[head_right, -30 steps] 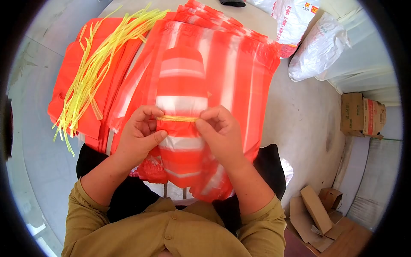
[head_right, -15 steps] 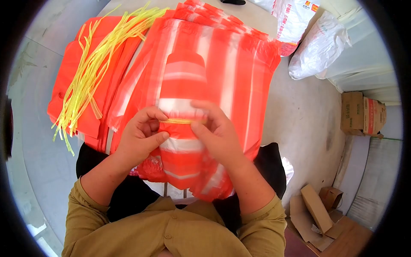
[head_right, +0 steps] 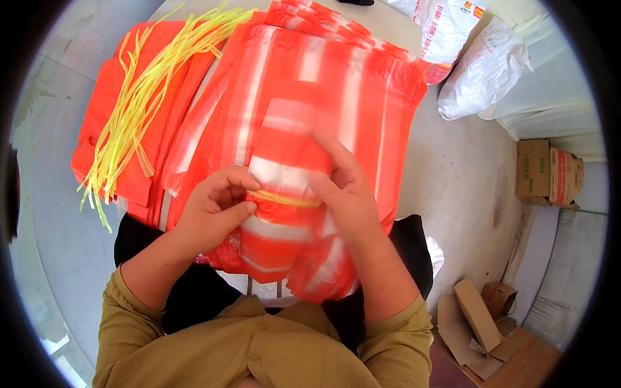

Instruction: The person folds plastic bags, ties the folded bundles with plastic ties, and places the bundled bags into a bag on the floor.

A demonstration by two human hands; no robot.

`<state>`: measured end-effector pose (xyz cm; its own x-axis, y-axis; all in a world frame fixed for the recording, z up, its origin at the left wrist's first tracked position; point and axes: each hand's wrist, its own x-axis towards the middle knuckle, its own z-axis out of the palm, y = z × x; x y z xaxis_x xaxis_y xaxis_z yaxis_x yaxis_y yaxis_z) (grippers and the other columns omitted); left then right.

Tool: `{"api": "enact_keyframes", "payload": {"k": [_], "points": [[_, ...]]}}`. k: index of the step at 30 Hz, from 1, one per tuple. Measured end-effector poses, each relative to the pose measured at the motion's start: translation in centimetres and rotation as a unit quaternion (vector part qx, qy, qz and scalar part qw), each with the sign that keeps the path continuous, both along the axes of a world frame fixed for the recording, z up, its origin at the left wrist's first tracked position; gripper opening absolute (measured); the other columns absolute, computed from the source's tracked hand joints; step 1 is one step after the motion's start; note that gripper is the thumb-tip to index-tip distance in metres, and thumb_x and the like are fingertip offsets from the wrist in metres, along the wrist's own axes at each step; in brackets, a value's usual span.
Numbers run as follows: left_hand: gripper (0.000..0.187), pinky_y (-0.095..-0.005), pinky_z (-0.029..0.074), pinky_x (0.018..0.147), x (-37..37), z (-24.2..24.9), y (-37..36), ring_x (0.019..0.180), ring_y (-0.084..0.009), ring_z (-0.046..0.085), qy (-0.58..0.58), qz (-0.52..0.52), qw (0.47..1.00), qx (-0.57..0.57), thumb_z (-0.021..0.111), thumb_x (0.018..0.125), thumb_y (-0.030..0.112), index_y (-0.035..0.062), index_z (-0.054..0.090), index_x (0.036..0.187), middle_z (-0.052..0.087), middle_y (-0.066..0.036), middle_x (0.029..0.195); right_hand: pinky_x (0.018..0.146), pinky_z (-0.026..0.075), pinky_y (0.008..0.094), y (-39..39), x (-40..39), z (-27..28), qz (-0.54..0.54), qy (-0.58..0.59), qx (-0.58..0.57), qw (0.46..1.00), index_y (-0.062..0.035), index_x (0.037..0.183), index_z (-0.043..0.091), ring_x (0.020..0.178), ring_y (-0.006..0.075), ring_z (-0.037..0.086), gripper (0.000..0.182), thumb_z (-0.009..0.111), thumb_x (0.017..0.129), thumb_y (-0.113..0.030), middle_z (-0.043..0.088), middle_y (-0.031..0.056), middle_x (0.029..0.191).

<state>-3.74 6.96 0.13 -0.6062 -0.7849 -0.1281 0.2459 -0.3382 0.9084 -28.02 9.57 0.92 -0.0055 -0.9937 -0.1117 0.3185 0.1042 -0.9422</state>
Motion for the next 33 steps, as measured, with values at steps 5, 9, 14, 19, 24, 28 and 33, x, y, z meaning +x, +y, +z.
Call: {"api": "enact_keyframes", "payload": {"k": [5, 9, 14, 19, 24, 28, 33], "points": [[0.025, -0.0291, 0.049, 0.097, -0.1, 0.4, 0.0, 0.113, -0.0104, 0.060, -0.014, 0.009, 1.000, 0.018, 0.062, 0.099, -0.007, 0.0046, 0.059, 0.120, 0.058, -0.002, 0.121, 0.110, 0.046, 0.0344, -0.2, 0.5, 0.1, -0.038, 0.036, 0.018, 0.998, -0.0005, 0.153, 0.047, 0.137, 0.0195, 0.052, 0.063, 0.068, 0.094, 0.004, 0.052, 0.0118, 0.152], [0.023, -0.0275, 0.049, 0.094, -0.3, 0.4, 0.1, 0.110, -0.0089, 0.059, -0.029, 0.030, 0.999, 0.020, 0.063, 0.098, -0.007, 0.0046, 0.061, 0.118, 0.058, -0.001, 0.119, 0.096, 0.054, 0.0290, -0.1, 1.0, 0.3, -0.070, 0.026, 0.036, 0.997, -0.0006, 0.151, 0.049, 0.124, 0.0160, 0.060, 0.061, 0.069, 0.094, 0.002, 0.058, 0.0110, 0.144], [0.021, -0.0261, 0.049, 0.091, -0.4, 0.4, 0.1, 0.106, -0.0077, 0.060, -0.028, 0.032, 0.999, 0.030, 0.064, 0.097, -0.008, 0.0046, 0.062, 0.115, 0.059, 0.000, 0.115, 0.093, 0.055, 0.0276, -0.2, 1.3, 0.2, -0.090, 0.018, 0.025, 0.995, -0.0006, 0.150, 0.050, 0.121, 0.0155, 0.062, 0.060, 0.070, 0.094, 0.001, 0.060, 0.0104, 0.142], [0.018, -0.0246, 0.049, 0.088, -0.5, 0.3, 0.2, 0.102, -0.0065, 0.060, -0.028, 0.031, 0.999, 0.021, 0.065, 0.097, -0.008, 0.0047, 0.062, 0.111, 0.059, 0.000, 0.111, 0.098, 0.054, 0.0290, -0.1, 1.1, 0.0, -0.093, 0.017, 0.035, 0.995, -0.0004, 0.150, 0.050, 0.124, 0.0162, 0.061, 0.059, 0.069, 0.094, 0.002, 0.061, 0.0100, 0.141], [0.015, -0.0248, 0.050, 0.088, -0.4, 0.0, 0.2, 0.101, -0.0069, 0.060, -0.030, 0.033, 0.999, 0.013, 0.065, 0.096, -0.007, 0.0040, 0.062, 0.106, 0.059, 0.001, 0.108, 0.118, 0.043, 0.0358, 0.0, 1.0, -0.1, -0.085, 0.005, 0.040, 0.996, -0.0029, 0.152, 0.049, 0.140, 0.0205, 0.051, 0.061, 0.067, 0.094, 0.005, 0.052, 0.0115, 0.154], [0.015, -0.0278, 0.051, 0.094, -0.3, 0.0, 0.2, 0.106, -0.0089, 0.061, -0.039, 0.034, 0.999, 0.014, 0.065, 0.095, -0.007, 0.0025, 0.062, 0.107, 0.061, 0.000, 0.108, 0.117, 0.043, 0.0359, 0.0, 1.1, 0.1, -0.090, 0.002, 0.044, 0.995, -0.0034, 0.152, 0.050, 0.140, 0.0203, 0.052, 0.060, 0.066, 0.094, 0.006, 0.052, 0.0115, 0.154], [0.044, -0.0306, 0.050, 0.102, -0.6, -0.7, 0.7, 0.122, -0.0139, 0.059, -0.021, 0.050, 0.999, 0.008, 0.065, 0.098, -0.006, 0.0029, 0.048, 0.137, 0.057, -0.007, 0.133, 0.105, 0.050, 0.0322, -0.6, 1.3, 0.4, -0.121, -0.015, 0.019, 0.992, -0.0002, 0.154, 0.045, 0.128, 0.0180, 0.059, 0.061, 0.067, 0.097, 0.001, 0.058, 0.0108, 0.144]]}}
